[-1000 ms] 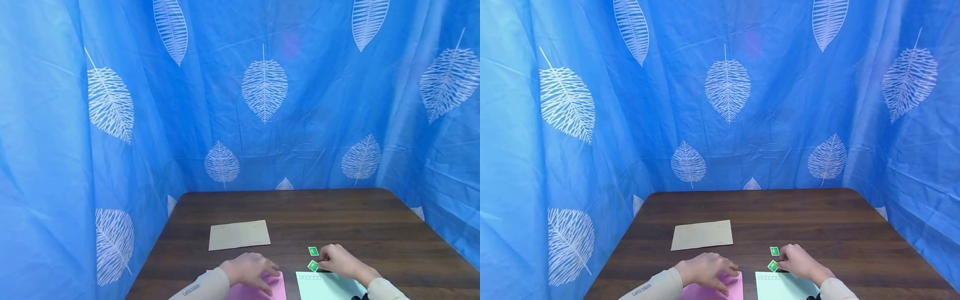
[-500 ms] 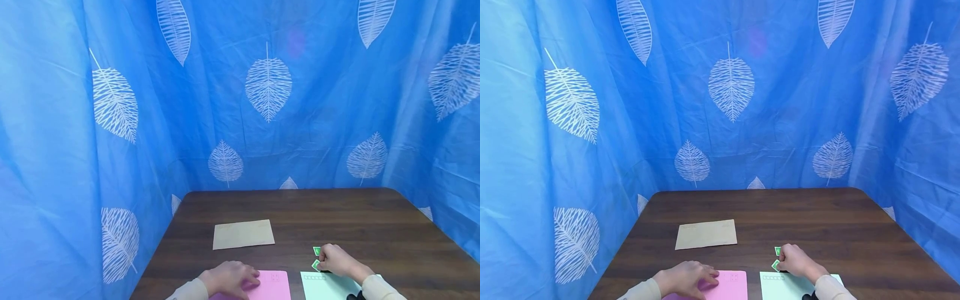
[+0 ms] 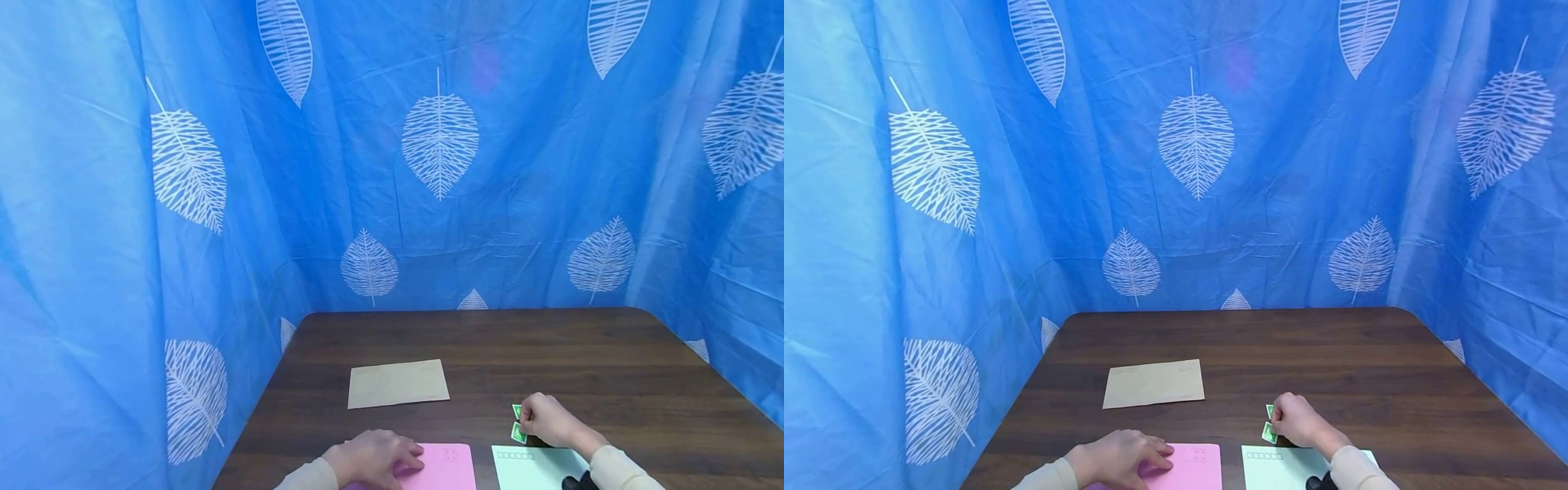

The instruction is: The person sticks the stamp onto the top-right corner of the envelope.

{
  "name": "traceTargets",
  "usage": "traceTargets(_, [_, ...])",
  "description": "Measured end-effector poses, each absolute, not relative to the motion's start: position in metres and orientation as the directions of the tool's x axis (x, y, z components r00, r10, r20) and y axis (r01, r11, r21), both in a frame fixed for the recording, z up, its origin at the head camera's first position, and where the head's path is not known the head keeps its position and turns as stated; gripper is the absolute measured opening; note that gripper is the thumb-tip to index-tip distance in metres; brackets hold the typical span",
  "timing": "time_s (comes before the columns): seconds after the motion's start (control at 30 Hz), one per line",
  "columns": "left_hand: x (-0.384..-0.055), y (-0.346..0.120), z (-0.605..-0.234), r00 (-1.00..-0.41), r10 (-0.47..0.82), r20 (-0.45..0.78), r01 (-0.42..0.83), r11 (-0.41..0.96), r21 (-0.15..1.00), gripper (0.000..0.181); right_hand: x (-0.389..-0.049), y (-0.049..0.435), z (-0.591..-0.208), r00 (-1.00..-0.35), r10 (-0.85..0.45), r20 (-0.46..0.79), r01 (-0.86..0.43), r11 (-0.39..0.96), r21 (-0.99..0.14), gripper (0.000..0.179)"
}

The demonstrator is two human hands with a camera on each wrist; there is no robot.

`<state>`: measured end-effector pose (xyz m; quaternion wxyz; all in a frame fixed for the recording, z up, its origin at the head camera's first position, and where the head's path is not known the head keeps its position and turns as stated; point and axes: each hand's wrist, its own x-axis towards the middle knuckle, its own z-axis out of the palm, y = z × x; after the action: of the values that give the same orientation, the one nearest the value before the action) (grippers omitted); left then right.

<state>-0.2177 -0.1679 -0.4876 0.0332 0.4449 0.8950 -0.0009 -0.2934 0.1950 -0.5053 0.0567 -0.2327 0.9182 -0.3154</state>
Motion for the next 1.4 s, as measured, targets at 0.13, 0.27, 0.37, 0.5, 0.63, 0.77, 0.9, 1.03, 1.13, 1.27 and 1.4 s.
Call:
traceTargets(0.13, [-0.2177, -0.1679, -0.487, -0.602, 0.797, -0.054, 0.798, 0.603, 0.012, 0.047, -0.2968, 0.1957, -0.5024, -0.895, -0.445, 0.021, -0.355, 0.685, -0.637, 0.019])
traceTargets(0.27, [-0.2165, -0.1685, -0.4869, -0.608, 0.792, -0.051, 0.793, 0.609, 0.022, 0.046, -0.2974, 0.1971, -0.5018, -0.901, -0.433, 0.004, -0.321, 0.662, -0.677, 0.018])
traceTargets(0.37, [-0.2155, -0.1692, -0.4876, -0.611, 0.79, -0.05, 0.789, 0.613, 0.038, 0.043, -0.2967, 0.1982, -0.5028, -0.902, -0.433, 0.007, -0.315, 0.646, -0.695, 0.018])
traceTargets(0.5, [-0.2149, -0.1695, -0.4882, -0.605, 0.794, -0.056, 0.791, 0.608, 0.067, 0.037, -0.2958, 0.1984, -0.5057, -0.908, -0.419, -0.014, -0.281, 0.633, -0.721, 0.017])
traceTargets(0.63, [-0.215, -0.1687, -0.4883, -0.609, 0.79, -0.073, 0.783, 0.613, 0.103, 0.035, -0.296, 0.1985, -0.5085, -0.909, -0.416, -0.03, -0.261, 0.624, -0.736, 0.017])
traceTargets(0.77, [-0.2151, -0.1686, -0.488, -0.603, 0.795, -0.067, 0.788, 0.606, 0.105, 0.034, -0.2975, 0.1987, -0.5091, -0.908, -0.418, -0.03, -0.26, 0.617, -0.743, 0.016])
traceTargets(0.9, [-0.2153, -0.1693, -0.4875, -0.6, 0.798, -0.057, 0.792, 0.603, 0.096, 0.035, -0.2982, 0.1981, -0.5074, -0.91, -0.414, -0.03, -0.254, 0.613, -0.748, 0.016])
traceTargets(1.03, [-0.216, -0.1707, -0.4878, -0.593, 0.805, -0.037, 0.802, 0.594, 0.071, 0.036, -0.2978, 0.1972, -0.506, -0.912, -0.41, -0.03, -0.253, 0.618, -0.745, 0.016])
traceTargets(1.13, [-0.2168, -0.1718, -0.4885, -0.577, 0.817, -0.017, 0.816, 0.577, 0.037, 0.035, -0.2979, 0.1967, -0.5053, -0.915, -0.403, -0.039, -0.242, 0.622, -0.744, 0.015])
traceTargets(1.27, [-0.2174, -0.1728, -0.4894, -0.564, 0.826, -0.007, 0.826, 0.564, 0.021, 0.035, -0.2977, 0.1963, -0.5043, -0.916, -0.397, -0.055, -0.224, 0.619, -0.753, 0.015])
traceTargets(1.4, [-0.2178, -0.1727, -0.4895, -0.574, 0.818, -0.021, 0.817, 0.575, 0.049, 0.037, -0.298, 0.1969, -0.504, -0.912, -0.406, -0.054, -0.229, 0.614, -0.755, 0.015])
